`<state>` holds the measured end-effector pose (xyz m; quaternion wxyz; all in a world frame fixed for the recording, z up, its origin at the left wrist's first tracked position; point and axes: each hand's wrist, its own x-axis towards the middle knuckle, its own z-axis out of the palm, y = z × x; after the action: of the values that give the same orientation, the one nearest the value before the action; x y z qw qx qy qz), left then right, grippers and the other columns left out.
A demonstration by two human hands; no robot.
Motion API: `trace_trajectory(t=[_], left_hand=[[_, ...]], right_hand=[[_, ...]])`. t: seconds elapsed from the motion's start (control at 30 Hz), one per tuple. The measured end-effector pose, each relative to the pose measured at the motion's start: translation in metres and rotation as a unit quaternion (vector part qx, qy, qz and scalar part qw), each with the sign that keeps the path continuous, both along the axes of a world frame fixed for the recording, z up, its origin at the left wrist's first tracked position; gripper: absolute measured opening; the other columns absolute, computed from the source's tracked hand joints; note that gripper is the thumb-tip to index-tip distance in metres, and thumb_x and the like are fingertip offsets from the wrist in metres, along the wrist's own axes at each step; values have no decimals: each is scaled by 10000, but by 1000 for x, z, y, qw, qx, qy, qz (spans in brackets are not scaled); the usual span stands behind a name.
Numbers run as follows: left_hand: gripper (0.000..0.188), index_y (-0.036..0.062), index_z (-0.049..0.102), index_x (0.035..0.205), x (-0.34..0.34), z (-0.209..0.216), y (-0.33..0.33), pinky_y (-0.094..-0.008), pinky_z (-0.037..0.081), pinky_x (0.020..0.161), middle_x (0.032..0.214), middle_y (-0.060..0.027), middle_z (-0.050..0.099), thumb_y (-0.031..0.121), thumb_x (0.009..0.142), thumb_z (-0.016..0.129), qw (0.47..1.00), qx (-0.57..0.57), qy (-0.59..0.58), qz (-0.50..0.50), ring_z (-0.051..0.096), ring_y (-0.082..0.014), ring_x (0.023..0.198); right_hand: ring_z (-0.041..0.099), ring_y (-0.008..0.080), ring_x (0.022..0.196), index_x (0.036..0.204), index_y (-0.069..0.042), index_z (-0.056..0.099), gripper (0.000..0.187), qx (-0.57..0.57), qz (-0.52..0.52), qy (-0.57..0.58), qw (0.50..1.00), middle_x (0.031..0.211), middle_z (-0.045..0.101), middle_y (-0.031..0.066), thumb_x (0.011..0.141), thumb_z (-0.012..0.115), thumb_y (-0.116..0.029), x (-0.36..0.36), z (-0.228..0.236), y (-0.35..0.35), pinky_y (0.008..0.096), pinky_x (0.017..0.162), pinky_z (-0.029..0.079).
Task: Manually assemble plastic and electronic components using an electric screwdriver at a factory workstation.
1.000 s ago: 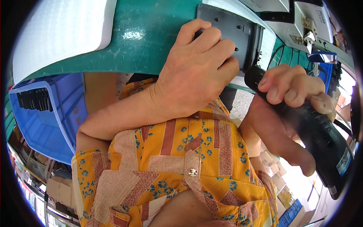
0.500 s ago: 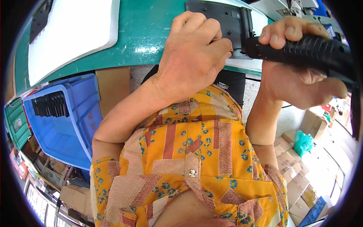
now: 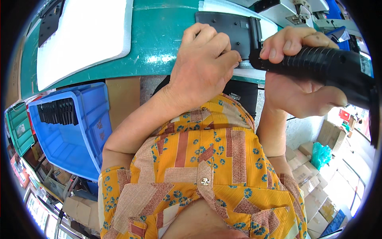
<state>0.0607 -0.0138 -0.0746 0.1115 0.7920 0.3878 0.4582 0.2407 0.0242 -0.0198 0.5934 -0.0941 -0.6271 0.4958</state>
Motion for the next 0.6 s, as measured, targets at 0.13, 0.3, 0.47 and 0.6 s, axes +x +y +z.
trace_trajectory(t=[0.13,0.3,0.47,0.6], left_hand=[[179,84,726,912,4,2,-1,-486,450,926,859,-43,560,73,738,766,1000,13,-5,-1,560,-283,855],[161,82,692,868,3,1,-5,-507,415,1015,872,-63,524,57,717,742,1000,0,13,5,554,-280,907],[181,51,668,912,5,4,1,-508,416,1001,881,-70,528,45,747,741,999,35,23,-32,556,-294,909],[171,35,659,922,4,4,9,-480,423,906,888,-76,540,42,773,742,998,53,18,-38,550,-307,888]], right_hand=[[568,235,734,1168,-56,558,870,-6,-80,2,997,926,555,114,803,610,-843,-12,4,-14,378,644,519],[572,204,666,1070,-74,490,662,50,-185,-180,965,837,553,76,864,707,-665,-18,7,-27,351,568,515],[549,153,654,1096,-45,504,524,43,-229,-94,968,833,575,67,867,763,-439,-22,-34,-18,275,585,455],[579,133,679,1056,22,522,565,87,-208,-57,973,833,579,78,861,768,-448,-25,-22,-10,253,605,468]])
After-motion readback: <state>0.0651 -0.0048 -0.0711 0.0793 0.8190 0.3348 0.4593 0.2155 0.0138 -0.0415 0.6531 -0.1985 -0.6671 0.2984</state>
